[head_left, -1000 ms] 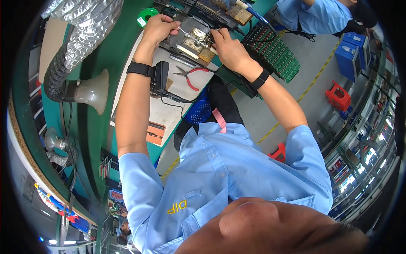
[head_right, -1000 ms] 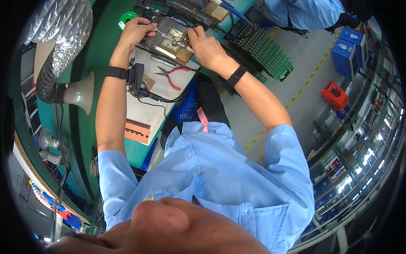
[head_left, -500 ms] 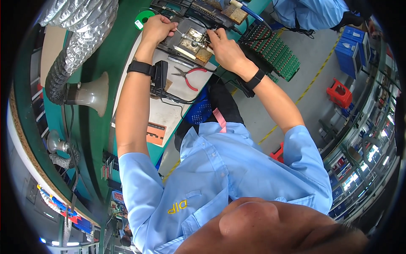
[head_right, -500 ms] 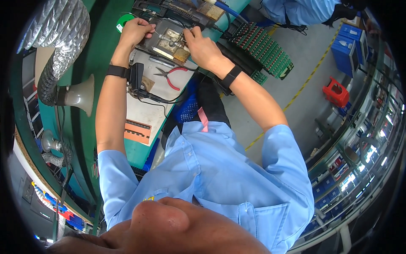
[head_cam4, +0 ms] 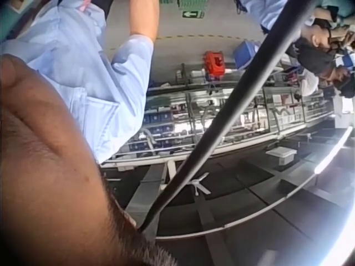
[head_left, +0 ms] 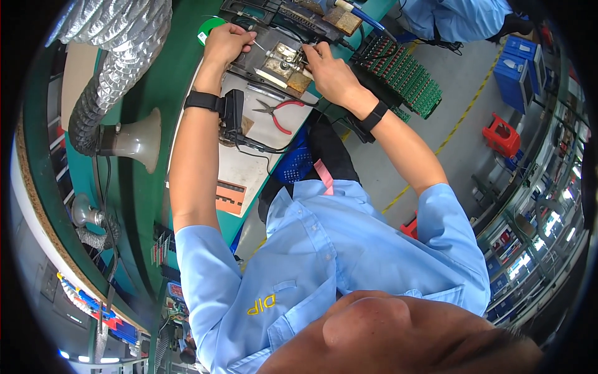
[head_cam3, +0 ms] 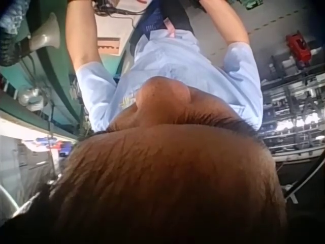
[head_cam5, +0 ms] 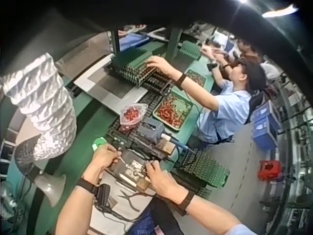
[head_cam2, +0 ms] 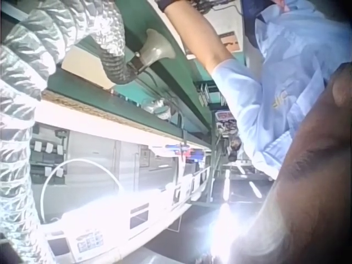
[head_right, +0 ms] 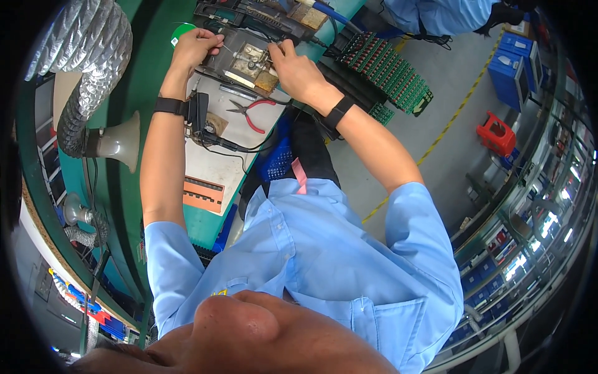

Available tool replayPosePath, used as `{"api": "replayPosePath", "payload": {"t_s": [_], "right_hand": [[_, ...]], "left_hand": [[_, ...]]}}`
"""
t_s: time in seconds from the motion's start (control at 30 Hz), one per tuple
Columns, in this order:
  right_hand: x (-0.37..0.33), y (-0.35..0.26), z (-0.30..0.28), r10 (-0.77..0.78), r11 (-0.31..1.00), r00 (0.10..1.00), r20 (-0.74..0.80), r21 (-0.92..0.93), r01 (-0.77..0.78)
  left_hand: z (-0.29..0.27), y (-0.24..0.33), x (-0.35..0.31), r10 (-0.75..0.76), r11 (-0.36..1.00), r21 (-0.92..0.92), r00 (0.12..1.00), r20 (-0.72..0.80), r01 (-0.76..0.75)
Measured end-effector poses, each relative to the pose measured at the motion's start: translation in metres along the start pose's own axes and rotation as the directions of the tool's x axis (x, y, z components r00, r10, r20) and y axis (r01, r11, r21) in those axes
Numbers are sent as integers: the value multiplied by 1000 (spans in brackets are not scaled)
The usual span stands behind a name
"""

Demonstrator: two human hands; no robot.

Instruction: Assembling electronic components by soldering wires and applying adhesive tape.

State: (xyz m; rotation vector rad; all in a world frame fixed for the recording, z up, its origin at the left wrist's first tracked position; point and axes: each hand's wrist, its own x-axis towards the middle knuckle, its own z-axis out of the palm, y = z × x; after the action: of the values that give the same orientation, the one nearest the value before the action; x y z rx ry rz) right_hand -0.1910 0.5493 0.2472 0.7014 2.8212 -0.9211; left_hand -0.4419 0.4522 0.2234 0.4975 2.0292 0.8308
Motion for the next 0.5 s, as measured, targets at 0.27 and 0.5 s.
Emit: {"api": "replayPosePath", "payload": {"t_s": [0.27,0.5], "right_hand": [[0,-2,0,-15,1000,1000,-8,2,15],[0,0,0,9,1000,1000,-10,7,-9]], "left_hand": [[3,2,-5,-5,1000,-3,996,89,5],[-4,22,-45,220,843,529,961,-171,-99]]}}
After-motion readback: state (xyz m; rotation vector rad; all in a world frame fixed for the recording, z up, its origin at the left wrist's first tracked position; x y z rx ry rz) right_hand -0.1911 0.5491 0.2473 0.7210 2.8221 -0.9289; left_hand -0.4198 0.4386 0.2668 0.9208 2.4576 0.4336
